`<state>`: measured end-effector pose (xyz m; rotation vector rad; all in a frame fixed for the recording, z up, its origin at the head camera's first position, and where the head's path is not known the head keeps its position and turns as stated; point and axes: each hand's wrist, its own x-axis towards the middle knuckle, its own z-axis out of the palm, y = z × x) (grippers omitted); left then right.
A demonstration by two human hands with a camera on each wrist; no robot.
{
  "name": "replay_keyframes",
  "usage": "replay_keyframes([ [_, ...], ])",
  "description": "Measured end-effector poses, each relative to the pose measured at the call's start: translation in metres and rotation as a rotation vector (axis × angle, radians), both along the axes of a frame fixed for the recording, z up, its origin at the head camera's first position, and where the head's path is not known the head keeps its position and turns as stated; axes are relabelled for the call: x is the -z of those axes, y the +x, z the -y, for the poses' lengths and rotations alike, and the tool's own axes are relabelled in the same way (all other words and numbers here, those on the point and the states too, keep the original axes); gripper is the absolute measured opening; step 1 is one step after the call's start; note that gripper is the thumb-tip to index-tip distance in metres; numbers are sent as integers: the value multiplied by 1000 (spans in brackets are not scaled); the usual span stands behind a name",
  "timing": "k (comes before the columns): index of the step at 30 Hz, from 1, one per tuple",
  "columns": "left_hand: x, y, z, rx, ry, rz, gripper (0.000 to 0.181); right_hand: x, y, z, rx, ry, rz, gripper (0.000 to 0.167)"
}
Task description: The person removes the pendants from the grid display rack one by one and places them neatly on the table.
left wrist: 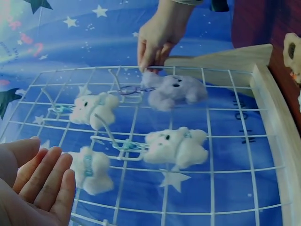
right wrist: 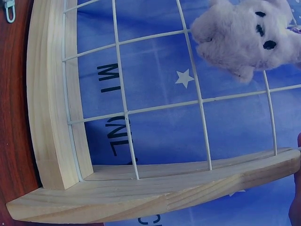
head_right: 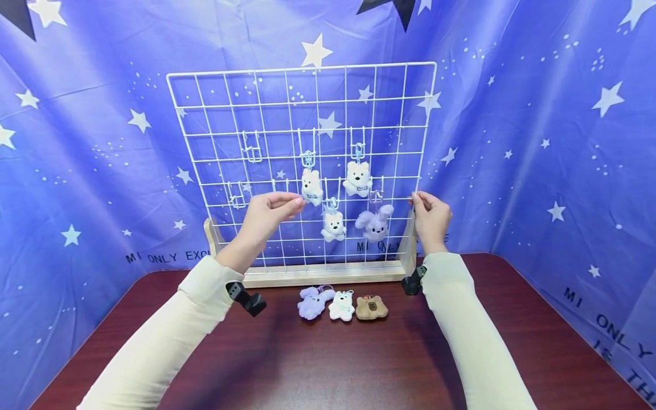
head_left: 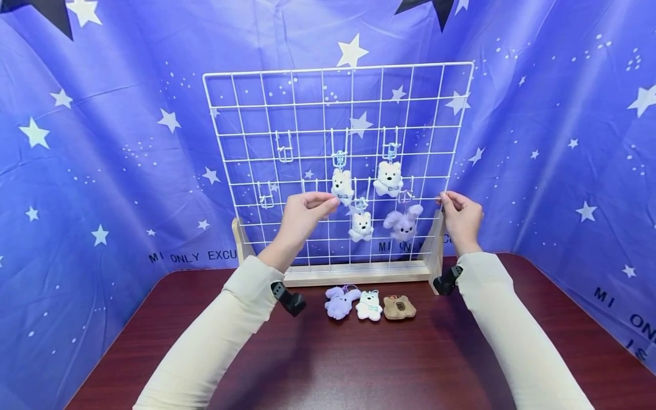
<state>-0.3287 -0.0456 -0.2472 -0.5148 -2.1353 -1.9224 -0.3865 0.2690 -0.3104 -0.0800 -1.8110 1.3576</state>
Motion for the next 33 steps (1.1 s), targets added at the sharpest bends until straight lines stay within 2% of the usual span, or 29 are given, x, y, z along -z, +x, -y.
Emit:
replay_keyframes([
  [4,-12,-3,-4,-25,17,-23,23,1,0,0,-1,0,-8,26],
  [11,-30,-16,-14,-168,-1,-83,19,2,0,-1,-4,-10,-6,26],
  [15,-35,-22,-21,-207,11,-91,21,2,0,-1,1,-5,-8,26],
  [22,-40,-30,-29,-308,-41,-110,19,1,0,-1,9,9,-7,25],
  [29,-39,-37,-35,-422,-142,-161,18,0,-1,-1,3,19,-22,24],
  [33,-37,-41,-37,-459,-137,-169,18,1,-3,-2,4,16,-15,25],
])
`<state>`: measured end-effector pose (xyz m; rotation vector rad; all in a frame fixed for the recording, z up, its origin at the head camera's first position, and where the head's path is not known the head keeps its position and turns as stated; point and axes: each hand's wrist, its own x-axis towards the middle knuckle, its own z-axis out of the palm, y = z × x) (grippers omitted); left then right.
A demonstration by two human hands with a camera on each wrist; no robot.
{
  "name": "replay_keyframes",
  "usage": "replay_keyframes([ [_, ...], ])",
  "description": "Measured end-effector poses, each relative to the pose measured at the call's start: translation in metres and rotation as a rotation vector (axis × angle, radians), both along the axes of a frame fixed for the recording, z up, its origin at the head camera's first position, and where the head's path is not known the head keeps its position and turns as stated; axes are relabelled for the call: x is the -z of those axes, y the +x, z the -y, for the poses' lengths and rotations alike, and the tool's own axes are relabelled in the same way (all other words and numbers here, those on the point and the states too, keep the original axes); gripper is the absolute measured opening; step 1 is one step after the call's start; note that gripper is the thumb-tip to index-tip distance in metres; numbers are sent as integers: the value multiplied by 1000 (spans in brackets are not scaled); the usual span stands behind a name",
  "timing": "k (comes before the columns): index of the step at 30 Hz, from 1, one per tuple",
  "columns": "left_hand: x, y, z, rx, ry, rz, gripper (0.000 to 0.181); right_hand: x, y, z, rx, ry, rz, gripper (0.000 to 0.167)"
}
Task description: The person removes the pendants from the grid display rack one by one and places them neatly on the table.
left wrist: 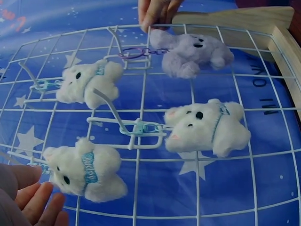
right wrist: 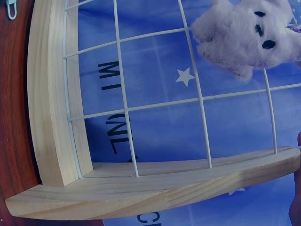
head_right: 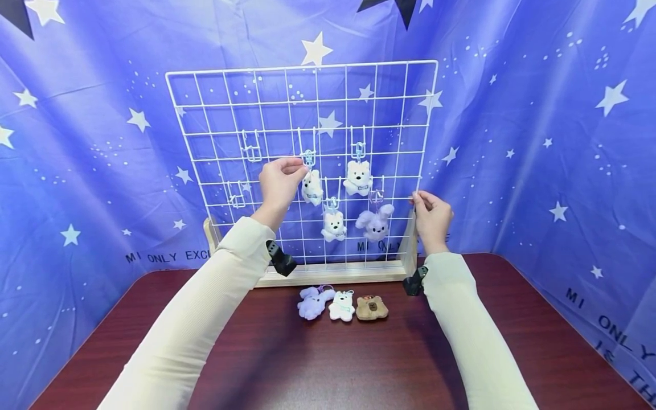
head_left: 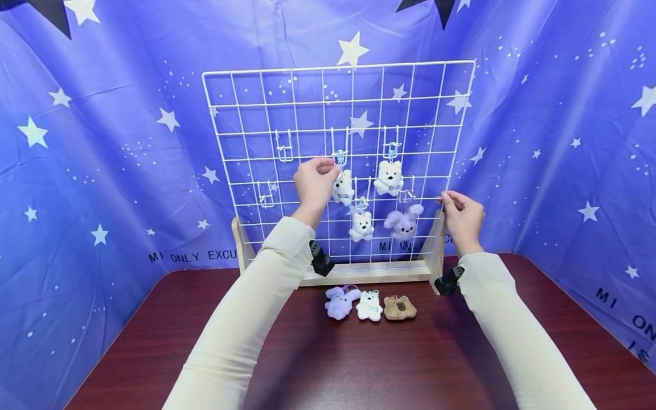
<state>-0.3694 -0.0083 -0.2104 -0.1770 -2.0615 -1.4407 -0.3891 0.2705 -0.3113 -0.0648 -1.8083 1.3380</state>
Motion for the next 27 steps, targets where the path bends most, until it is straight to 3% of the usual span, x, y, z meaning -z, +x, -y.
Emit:
replay_keyframes([
  [5,-2,0,-2,-48,-19,-28,17,0,-1,0,1,7,-5,24],
  [16,-2,-3,-17,-123,18,-2,16,0,2,0,-22,-17,41,29],
  [27,-2,-6,-20,-193,24,7,16,0,1,0,-18,-16,10,27],
])
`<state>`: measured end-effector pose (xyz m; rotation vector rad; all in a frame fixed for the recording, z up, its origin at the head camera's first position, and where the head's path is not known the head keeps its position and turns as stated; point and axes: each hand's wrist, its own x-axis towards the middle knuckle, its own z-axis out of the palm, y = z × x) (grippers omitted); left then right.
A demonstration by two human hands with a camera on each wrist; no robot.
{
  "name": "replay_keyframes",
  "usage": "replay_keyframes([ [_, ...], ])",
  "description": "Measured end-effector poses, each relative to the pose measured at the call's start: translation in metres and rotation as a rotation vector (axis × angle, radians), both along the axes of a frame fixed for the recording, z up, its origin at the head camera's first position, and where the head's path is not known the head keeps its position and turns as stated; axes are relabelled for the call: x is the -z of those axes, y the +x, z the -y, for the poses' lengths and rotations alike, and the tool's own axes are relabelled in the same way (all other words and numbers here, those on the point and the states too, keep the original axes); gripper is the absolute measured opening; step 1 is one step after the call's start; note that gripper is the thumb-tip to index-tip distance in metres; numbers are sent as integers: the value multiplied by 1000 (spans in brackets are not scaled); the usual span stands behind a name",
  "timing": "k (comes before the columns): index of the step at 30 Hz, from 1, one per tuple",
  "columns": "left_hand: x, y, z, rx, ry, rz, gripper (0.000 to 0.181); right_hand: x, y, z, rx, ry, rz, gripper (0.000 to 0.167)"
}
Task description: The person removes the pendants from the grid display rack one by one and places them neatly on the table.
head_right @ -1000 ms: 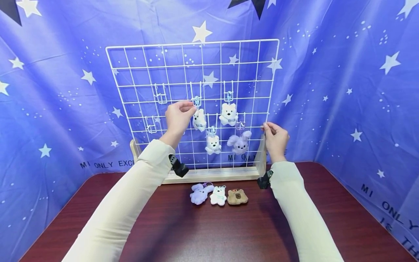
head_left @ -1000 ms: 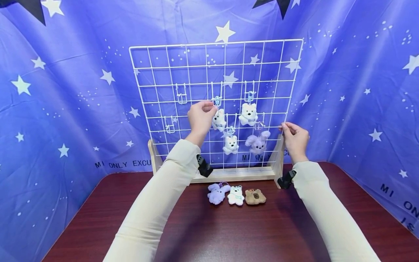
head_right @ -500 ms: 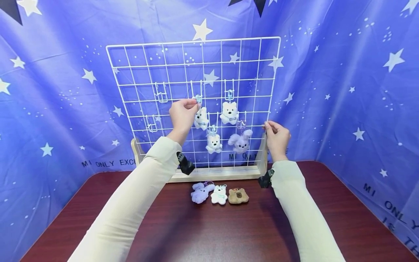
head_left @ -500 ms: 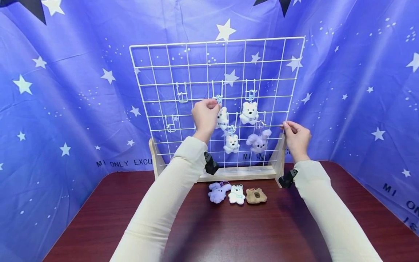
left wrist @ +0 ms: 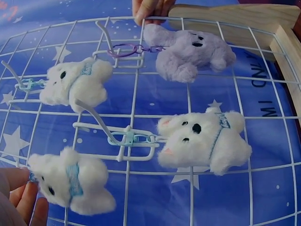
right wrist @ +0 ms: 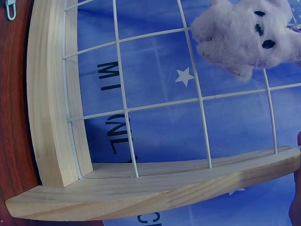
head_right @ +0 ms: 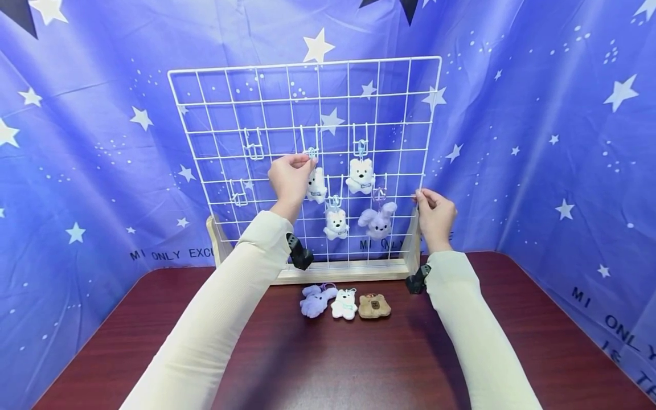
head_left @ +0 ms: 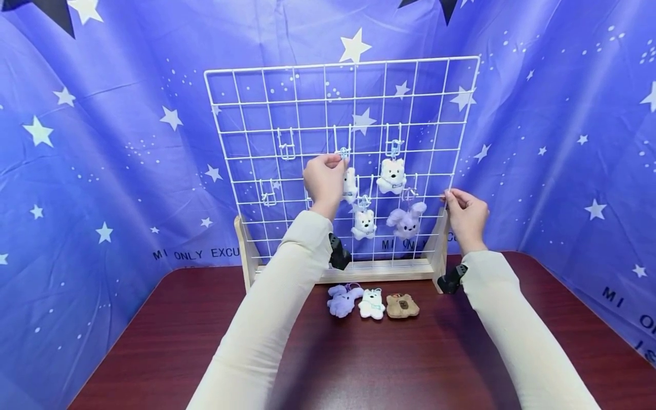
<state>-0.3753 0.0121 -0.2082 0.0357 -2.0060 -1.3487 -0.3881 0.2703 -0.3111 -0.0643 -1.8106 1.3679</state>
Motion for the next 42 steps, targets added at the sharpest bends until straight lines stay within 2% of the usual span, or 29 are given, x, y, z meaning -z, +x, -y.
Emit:
replay_keyframes([
  [7,2,-3,3,12,5,-22,14,0,-1,0,-11,0,-10,26],
  [14,5,-6,8,94,17,-71,11,0,0,0,-15,-8,-7,28],
  [18,5,-4,11,132,38,-67,11,-1,2,0,-9,-2,2,28],
  [26,0,7,17,199,56,-28,10,-1,1,1,10,8,7,27],
  [42,-10,28,27,323,128,-55,13,-2,2,1,11,0,25,27],
])
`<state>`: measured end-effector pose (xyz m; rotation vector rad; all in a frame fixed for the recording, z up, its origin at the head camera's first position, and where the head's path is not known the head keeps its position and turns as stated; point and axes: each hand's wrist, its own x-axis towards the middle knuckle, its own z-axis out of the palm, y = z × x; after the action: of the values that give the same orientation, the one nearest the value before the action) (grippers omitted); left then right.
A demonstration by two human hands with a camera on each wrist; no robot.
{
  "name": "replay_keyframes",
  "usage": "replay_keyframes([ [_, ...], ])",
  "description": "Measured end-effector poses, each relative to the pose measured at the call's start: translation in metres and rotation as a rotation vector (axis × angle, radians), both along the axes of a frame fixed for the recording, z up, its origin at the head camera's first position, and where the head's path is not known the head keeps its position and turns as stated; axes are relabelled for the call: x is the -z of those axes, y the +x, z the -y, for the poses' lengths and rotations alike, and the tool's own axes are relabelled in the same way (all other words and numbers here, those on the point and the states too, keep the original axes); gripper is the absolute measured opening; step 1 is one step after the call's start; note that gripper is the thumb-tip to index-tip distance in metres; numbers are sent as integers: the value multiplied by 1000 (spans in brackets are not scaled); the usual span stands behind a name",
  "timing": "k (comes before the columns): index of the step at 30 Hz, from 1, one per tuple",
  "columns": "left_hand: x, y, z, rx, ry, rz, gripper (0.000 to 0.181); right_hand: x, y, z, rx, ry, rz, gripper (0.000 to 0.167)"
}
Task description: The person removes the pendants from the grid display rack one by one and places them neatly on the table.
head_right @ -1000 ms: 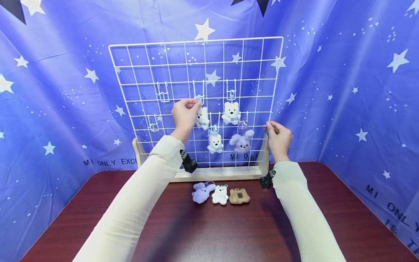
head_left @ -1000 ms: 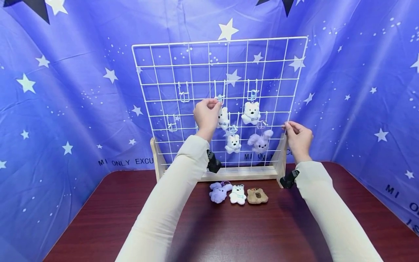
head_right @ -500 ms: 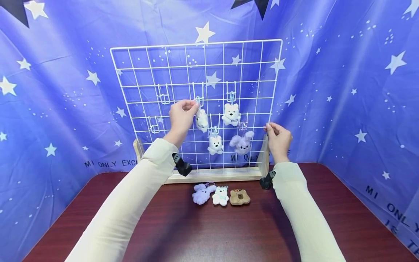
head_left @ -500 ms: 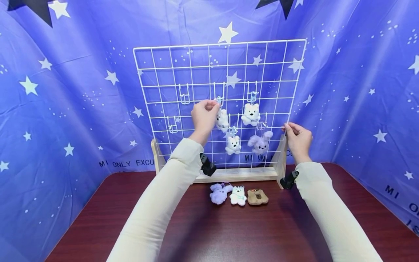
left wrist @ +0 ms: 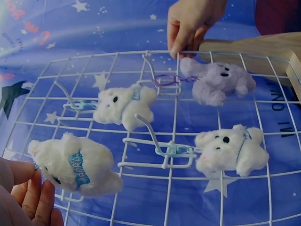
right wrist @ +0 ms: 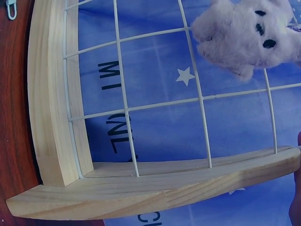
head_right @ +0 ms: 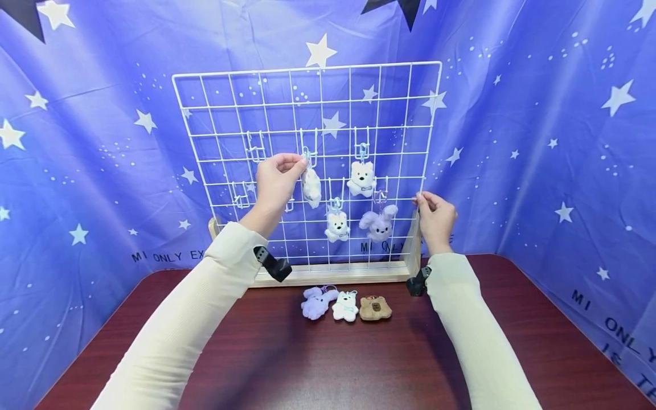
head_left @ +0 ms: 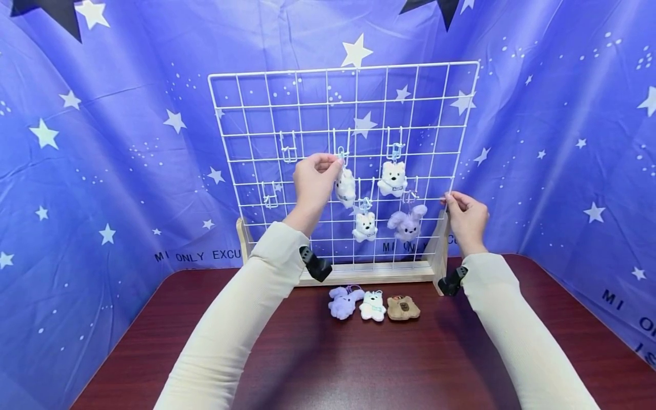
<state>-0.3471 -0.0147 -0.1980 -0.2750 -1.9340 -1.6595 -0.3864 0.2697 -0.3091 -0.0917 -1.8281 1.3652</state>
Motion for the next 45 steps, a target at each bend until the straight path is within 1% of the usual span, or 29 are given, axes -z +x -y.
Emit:
replay_keyframes([
  [8,0,13,3,50,-1,-30,14,-1,0,0,-1,1,-1,27],
  [12,2,20,6,81,14,-41,13,0,1,0,1,5,4,28],
  [17,9,26,14,117,27,-41,12,1,1,0,9,13,-1,28],
  [21,18,31,23,136,30,-21,12,1,1,1,6,13,-7,27],
  [24,27,35,30,150,32,-8,12,1,0,1,1,7,-18,27],
  [27,38,39,37,162,29,8,13,1,0,0,2,2,-26,26],
  [32,59,44,48,150,15,30,12,1,0,0,1,4,-4,27],
  [35,71,48,55,137,-5,30,11,0,1,0,-3,-2,8,29],
  [41,96,55,69,123,-34,25,10,0,1,0,0,3,-10,28],
  [45,114,58,77,119,-46,43,9,1,1,0,-10,1,-13,29],
])
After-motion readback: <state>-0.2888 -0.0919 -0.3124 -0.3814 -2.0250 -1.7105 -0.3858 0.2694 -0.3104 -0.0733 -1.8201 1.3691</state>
